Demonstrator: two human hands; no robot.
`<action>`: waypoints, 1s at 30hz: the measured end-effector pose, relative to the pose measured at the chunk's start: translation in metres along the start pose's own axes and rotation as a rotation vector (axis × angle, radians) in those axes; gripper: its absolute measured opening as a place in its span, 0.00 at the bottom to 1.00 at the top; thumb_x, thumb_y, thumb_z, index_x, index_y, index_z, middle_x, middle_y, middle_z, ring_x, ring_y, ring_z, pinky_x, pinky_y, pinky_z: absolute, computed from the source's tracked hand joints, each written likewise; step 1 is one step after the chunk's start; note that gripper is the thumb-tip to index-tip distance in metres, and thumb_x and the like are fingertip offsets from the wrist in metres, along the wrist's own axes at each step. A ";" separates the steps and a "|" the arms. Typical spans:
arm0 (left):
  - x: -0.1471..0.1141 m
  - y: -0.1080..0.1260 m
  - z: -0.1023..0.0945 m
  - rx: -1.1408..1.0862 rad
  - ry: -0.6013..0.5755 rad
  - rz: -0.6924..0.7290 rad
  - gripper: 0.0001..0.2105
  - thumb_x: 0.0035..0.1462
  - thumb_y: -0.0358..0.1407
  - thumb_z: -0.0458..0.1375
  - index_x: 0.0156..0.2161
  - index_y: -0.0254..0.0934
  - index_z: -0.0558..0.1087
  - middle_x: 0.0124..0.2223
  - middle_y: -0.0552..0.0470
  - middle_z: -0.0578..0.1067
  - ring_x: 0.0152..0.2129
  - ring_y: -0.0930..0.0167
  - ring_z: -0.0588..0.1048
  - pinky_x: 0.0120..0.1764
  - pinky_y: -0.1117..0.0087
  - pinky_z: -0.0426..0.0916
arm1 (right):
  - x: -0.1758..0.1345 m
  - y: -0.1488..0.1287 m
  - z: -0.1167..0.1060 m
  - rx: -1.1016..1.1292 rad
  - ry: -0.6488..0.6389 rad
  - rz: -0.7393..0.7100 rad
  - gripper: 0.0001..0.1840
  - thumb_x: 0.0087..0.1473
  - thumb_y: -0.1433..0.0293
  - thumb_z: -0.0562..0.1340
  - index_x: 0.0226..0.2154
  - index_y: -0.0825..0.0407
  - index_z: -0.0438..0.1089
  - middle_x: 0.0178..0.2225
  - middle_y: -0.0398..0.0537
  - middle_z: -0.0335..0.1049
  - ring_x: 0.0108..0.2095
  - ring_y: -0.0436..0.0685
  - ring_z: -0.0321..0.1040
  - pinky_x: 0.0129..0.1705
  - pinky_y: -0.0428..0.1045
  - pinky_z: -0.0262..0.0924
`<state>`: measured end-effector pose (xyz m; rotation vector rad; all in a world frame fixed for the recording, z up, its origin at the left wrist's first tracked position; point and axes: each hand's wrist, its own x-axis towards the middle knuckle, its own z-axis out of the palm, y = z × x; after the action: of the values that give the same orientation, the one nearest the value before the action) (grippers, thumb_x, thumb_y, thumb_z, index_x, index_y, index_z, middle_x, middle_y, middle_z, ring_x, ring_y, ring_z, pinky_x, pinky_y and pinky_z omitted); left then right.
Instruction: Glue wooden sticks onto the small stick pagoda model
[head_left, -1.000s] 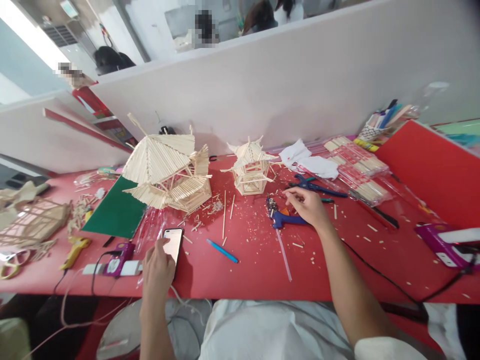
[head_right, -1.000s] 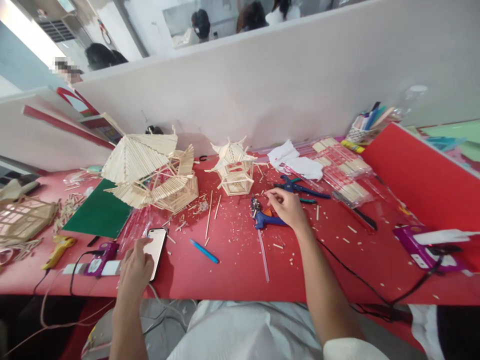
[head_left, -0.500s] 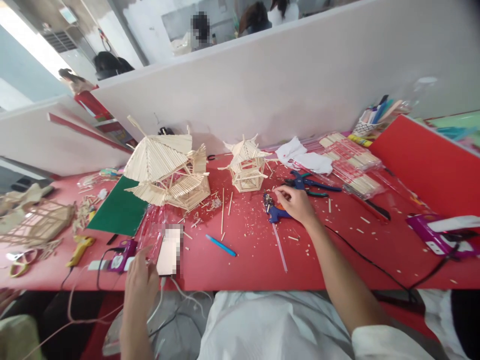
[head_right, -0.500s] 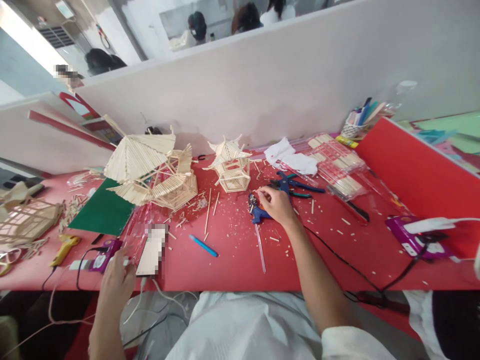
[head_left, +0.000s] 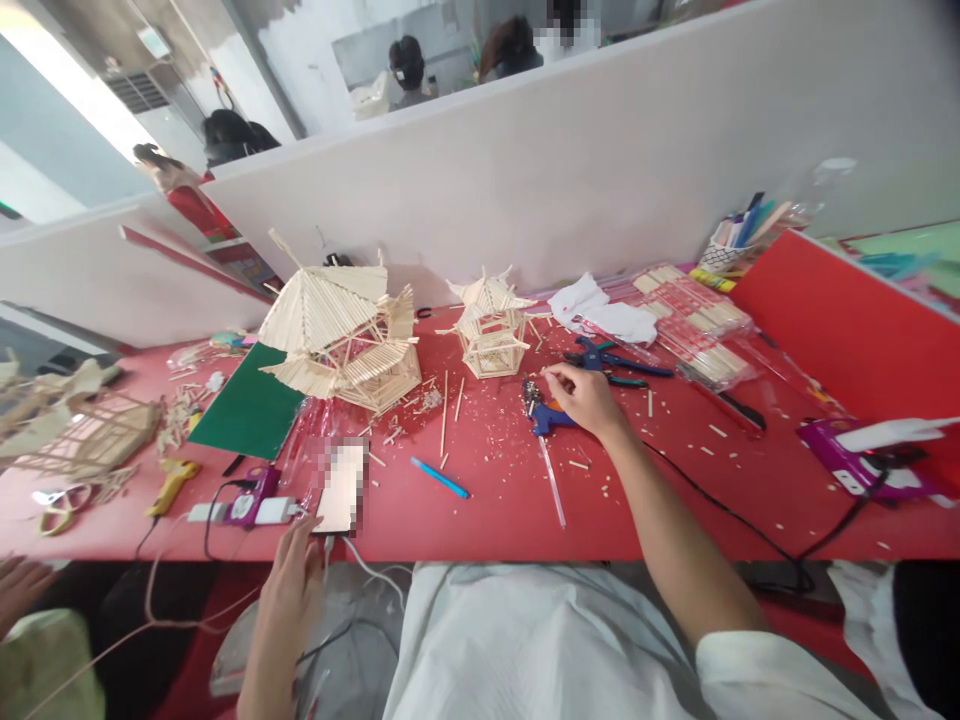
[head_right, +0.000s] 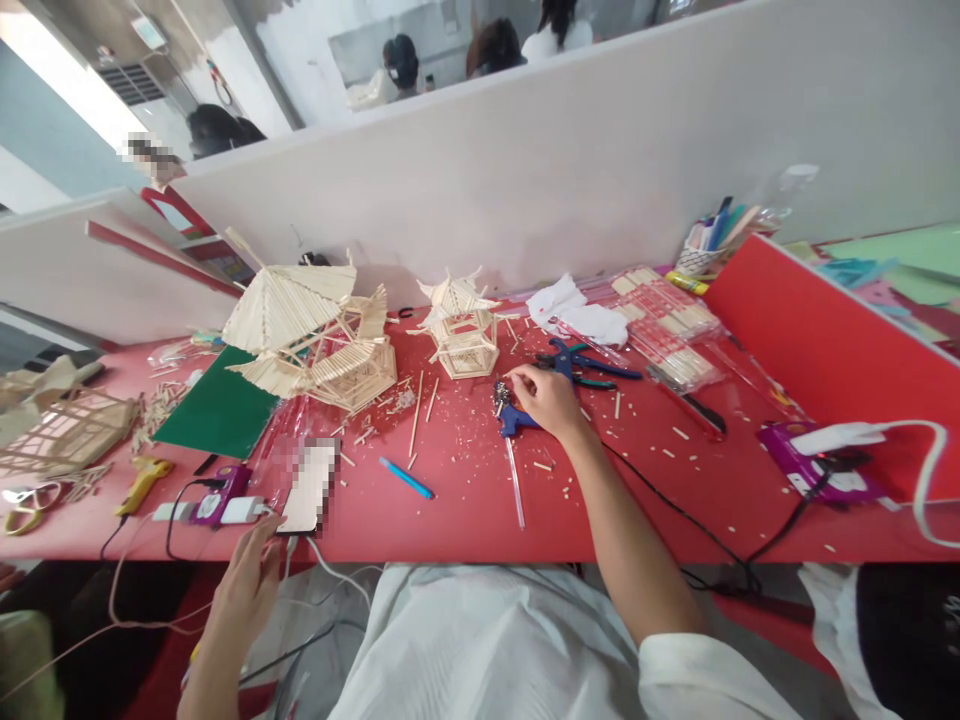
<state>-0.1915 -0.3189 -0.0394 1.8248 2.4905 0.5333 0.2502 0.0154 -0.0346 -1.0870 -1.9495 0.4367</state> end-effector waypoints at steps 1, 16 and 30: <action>-0.001 -0.002 0.000 0.000 0.009 0.013 0.18 0.67 0.39 0.49 0.60 0.46 0.67 0.61 0.46 0.72 0.55 0.63 0.76 0.43 0.70 0.75 | 0.000 0.000 -0.001 -0.002 -0.001 -0.002 0.12 0.63 0.64 0.58 0.37 0.50 0.77 0.29 0.48 0.80 0.25 0.57 0.73 0.30 0.49 0.61; -0.007 0.002 -0.006 0.004 0.035 0.036 0.22 0.63 0.31 0.50 0.59 0.46 0.72 0.64 0.48 0.71 0.57 0.65 0.75 0.52 0.70 0.73 | -0.001 -0.005 -0.002 0.013 -0.005 -0.005 0.14 0.63 0.63 0.58 0.37 0.50 0.78 0.28 0.48 0.79 0.25 0.56 0.73 0.29 0.48 0.61; -0.002 0.014 -0.001 -0.024 0.041 -0.003 0.21 0.68 0.38 0.50 0.64 0.45 0.64 0.66 0.44 0.67 0.59 0.62 0.73 0.51 0.65 0.75 | -0.003 -0.002 0.001 -0.010 -0.014 0.028 0.13 0.63 0.62 0.59 0.37 0.49 0.78 0.34 0.50 0.82 0.27 0.57 0.74 0.31 0.49 0.64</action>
<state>-0.1777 -0.3169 -0.0348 1.8200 2.5014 0.6038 0.2493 0.0119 -0.0359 -1.1218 -1.9526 0.4511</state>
